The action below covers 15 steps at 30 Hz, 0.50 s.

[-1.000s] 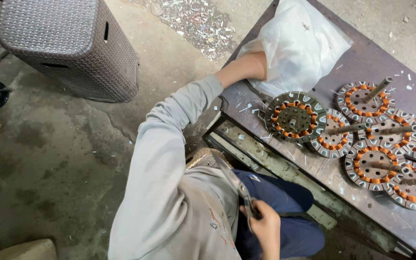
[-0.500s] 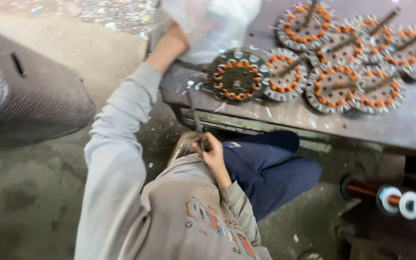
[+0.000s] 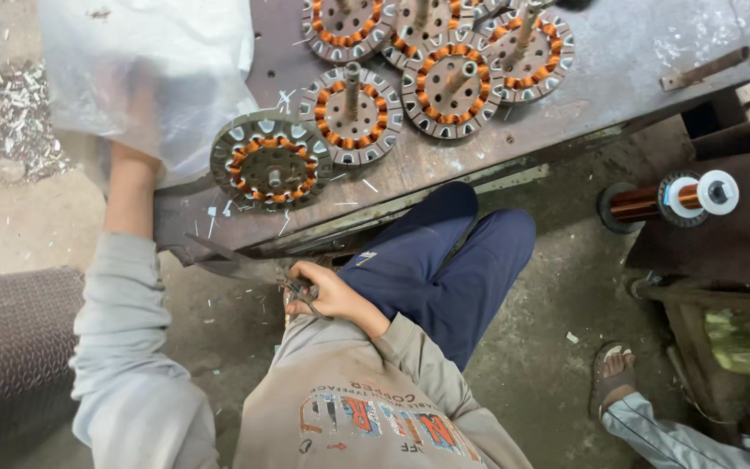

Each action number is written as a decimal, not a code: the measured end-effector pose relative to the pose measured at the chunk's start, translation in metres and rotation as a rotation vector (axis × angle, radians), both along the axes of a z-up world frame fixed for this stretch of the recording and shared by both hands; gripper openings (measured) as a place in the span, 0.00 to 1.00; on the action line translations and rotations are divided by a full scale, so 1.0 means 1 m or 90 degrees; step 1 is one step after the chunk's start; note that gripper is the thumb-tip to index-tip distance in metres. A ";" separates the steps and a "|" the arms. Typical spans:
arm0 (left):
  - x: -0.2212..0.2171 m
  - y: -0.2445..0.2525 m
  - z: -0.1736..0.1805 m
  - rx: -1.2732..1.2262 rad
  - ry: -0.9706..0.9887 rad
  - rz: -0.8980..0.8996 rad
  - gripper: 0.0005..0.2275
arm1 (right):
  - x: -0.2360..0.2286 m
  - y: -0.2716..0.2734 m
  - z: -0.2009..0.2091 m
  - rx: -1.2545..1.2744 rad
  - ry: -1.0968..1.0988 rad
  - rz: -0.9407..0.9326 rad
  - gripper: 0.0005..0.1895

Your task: The person cuts small white plastic strips using shears and inserts them into slots on circular metal stators with copper windings. The person repeats this process for multiple stators arranged on a metal workbench.

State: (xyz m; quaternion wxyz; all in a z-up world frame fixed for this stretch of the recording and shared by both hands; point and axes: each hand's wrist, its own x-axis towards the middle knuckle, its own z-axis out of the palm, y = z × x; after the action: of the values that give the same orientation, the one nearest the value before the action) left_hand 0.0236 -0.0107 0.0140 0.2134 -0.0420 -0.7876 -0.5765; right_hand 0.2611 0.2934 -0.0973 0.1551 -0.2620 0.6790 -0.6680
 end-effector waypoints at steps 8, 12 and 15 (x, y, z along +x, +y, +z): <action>0.030 -0.017 0.010 -0.283 -0.196 0.112 0.17 | -0.002 0.000 0.002 0.000 0.037 0.003 0.26; 0.049 -0.014 0.016 -0.367 -0.193 0.059 0.16 | -0.001 0.000 0.000 -0.053 0.014 0.027 0.28; 0.053 -0.010 0.032 -0.443 -0.215 0.007 0.17 | -0.002 0.004 -0.001 -0.003 0.065 0.060 0.30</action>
State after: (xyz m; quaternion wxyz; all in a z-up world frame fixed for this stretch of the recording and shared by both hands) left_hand 0.0764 -0.0209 0.0464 0.0571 -0.0121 -0.9604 -0.2726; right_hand 0.2588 0.2975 -0.0984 0.1511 -0.3273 0.6714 -0.6475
